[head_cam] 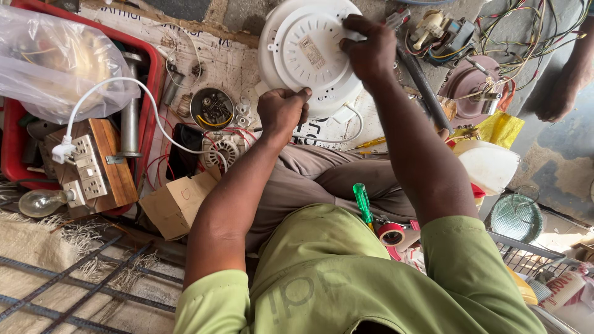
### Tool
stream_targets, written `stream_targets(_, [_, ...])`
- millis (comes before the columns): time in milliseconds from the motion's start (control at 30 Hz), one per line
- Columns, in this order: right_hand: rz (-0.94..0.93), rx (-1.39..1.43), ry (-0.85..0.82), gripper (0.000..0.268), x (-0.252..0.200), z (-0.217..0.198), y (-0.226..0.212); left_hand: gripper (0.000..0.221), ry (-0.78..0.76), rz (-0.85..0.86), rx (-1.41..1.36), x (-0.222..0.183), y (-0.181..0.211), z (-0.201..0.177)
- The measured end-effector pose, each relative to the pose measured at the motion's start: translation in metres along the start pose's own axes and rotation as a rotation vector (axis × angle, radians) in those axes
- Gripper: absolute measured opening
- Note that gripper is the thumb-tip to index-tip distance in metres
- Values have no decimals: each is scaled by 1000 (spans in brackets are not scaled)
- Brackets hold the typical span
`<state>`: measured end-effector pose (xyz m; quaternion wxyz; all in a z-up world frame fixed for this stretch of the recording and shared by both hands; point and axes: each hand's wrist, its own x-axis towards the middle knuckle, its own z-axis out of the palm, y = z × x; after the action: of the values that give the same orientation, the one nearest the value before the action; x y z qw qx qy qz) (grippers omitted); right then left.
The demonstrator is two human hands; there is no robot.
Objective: The person repairs a white circular ceiling fan motor housing by stripping wires, connecting them, and wrapping the connections with red electrical tape. They then plug in the device to test it, reattach the back cover, and secure it with a screwdriver.
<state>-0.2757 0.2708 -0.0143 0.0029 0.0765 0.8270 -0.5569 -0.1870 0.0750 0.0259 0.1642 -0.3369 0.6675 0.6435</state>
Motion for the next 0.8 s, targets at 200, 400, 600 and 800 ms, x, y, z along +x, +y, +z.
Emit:
stream_targets(200, [-156,-294,-14,28,-3,9,1,27,122,170,290,-1,2,-16])
stream_targets(400, [-262,-342,-19,26,-7,3,8,63,300,534,505,5,-7,-23])
stream_targets(600, [-291,-373,65,29,-18,8,7,72,327,835,513,13,-22,-23])
stream_targets(800, [-274,-382,130,29,-35,16,13,82,242,742,609,28,-27,-25])
